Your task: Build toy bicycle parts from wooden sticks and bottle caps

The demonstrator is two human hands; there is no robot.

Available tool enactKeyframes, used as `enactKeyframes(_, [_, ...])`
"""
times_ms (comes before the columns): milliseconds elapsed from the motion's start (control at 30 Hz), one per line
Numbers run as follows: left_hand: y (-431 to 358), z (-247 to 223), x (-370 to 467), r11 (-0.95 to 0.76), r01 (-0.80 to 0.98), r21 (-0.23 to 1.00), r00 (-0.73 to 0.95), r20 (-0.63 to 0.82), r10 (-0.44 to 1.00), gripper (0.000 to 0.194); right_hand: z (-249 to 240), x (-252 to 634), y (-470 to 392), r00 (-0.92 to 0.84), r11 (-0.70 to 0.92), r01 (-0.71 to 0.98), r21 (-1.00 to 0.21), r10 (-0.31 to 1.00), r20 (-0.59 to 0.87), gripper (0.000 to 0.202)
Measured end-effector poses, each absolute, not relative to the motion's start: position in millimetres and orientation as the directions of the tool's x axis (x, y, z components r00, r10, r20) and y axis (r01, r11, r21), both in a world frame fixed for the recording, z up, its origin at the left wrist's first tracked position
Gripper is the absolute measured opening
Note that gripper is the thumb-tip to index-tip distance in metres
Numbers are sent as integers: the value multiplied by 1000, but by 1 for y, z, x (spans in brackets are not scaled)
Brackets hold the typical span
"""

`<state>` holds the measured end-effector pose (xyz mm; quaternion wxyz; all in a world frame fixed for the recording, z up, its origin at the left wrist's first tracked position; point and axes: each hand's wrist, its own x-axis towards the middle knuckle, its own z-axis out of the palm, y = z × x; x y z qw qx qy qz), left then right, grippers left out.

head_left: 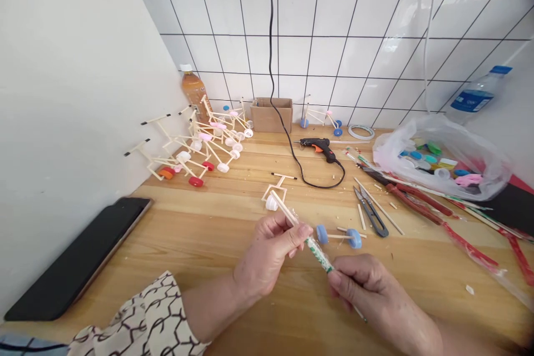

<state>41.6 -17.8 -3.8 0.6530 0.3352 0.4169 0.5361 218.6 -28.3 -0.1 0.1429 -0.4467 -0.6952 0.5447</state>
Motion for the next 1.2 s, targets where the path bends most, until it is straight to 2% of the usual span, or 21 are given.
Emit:
enactKeyframes(267, [-12, -3, 38, 212, -347, 914, 119, -182, 976, 25, 1, 217, -26, -632, -89, 359, -929, 709, -312, 51])
enactKeyframes(400, [-17, -2, 40, 265, -293, 919, 265, -188, 946, 26, 5, 217, -25, -647, -58, 243, -968, 734, -207, 40])
enactKeyframes(533, [-21, -1, 41, 273, -199, 941, 430, -167, 887, 26, 2, 217, -24, -651, -36, 268, -963, 730, -209, 42])
enactKeyframes(600, [-19, 0, 39, 254, -203, 946, 380, -163, 911, 27, 0, 217, -25, -645, -46, 289, -956, 729, -230, 45])
enactKeyframes(700, [-13, 1, 34, 171, -251, 953, 200, -122, 972, 29, -1, 217, -26, -617, -86, 316, -945, 738, -274, 46])
enactKeyframes(800, [-8, 3, 28, 124, -276, 953, 144, -87, 986, 27, 2, 218, -25, -617, -87, 339, -937, 731, -291, 46])
enactKeyframes(967, [-3, 8, 18, 93, -277, 956, 74, -75, 994, 23, 7, 222, -21, -650, -30, 360, -932, 709, -274, 43])
enactKeyframes(1200, [18, 17, -8, -7, -382, 924, -142, -52, 989, 18, 19, 237, -8, -662, 150, 453, -879, 717, -219, 45])
